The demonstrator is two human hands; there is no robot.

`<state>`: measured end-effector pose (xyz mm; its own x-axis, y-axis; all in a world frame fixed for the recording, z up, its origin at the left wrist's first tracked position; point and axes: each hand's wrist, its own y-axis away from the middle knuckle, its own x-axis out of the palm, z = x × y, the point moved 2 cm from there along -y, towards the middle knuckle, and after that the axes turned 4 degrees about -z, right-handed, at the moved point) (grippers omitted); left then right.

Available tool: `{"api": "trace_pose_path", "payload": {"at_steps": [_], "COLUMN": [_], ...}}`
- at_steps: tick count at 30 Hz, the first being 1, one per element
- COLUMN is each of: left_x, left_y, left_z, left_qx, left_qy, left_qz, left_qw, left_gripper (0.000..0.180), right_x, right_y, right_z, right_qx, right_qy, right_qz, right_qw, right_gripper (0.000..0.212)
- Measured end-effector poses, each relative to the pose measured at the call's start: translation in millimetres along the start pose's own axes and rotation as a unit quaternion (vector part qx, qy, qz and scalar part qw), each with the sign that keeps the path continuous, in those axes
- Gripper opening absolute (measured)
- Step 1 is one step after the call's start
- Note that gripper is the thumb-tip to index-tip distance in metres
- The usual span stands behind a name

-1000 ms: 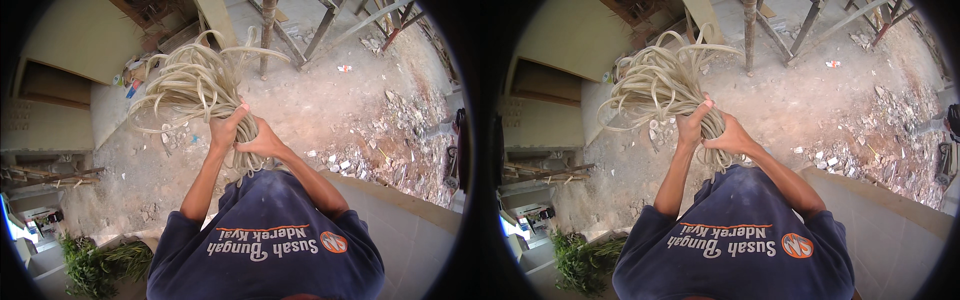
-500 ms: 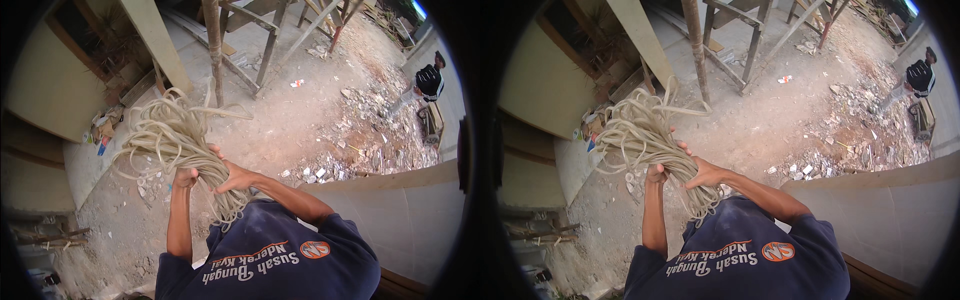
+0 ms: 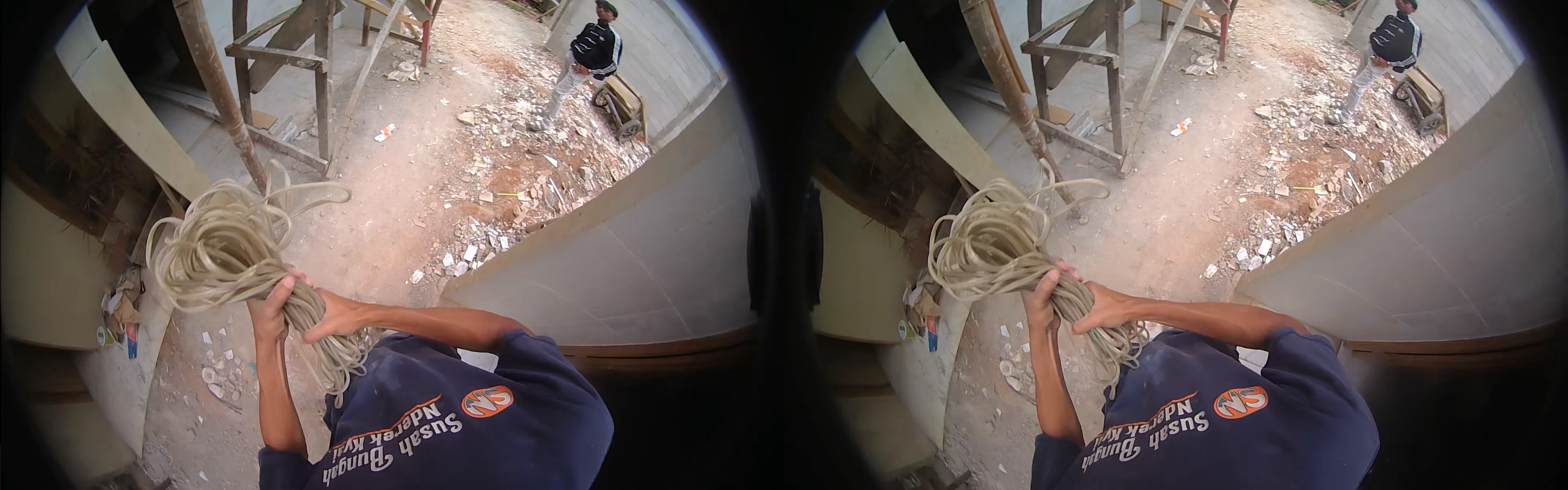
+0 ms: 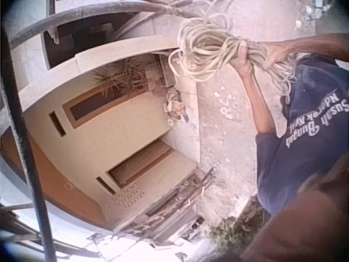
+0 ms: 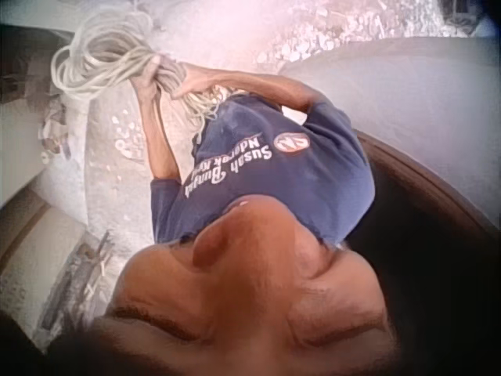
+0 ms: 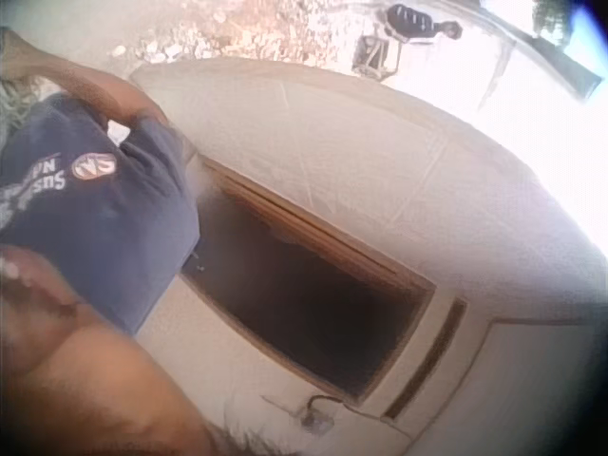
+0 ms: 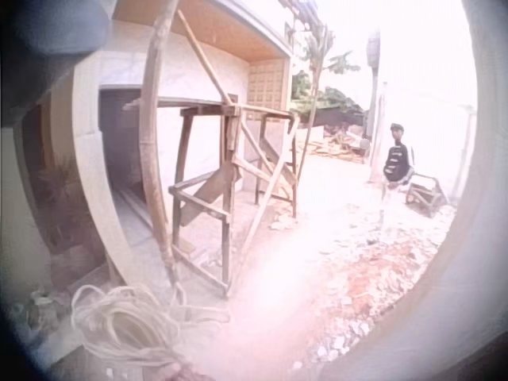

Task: The person is gathering and coiling a long translucent hose into a bundle by hand.

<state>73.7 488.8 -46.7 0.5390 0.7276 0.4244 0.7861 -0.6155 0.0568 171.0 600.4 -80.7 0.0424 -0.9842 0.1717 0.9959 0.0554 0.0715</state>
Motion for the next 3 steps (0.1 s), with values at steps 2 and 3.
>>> {"api": "trace_pose_path", "payload": {"at_steps": [2, 3], "left_x": [13.1, -11.9], "left_y": [0.2, 32.1], "left_z": [-6.7, -11.9], "left_qx": [0.025, 0.017], "left_qy": [-0.083, -0.099], "left_qz": [-0.08, -0.128], "left_qw": [0.993, 0.987], "left_gripper": [0.024, 0.024], "right_x": [-1.8, -0.8], "right_y": [-5.3, -8.4], "right_z": [-6.8, -14.0], "right_qx": [0.012, -0.044], "right_qy": [0.048, 0.034], "right_qz": [-0.039, -0.073], "right_qw": [0.998, 0.996], "right_gripper": [0.041, 0.041]}}
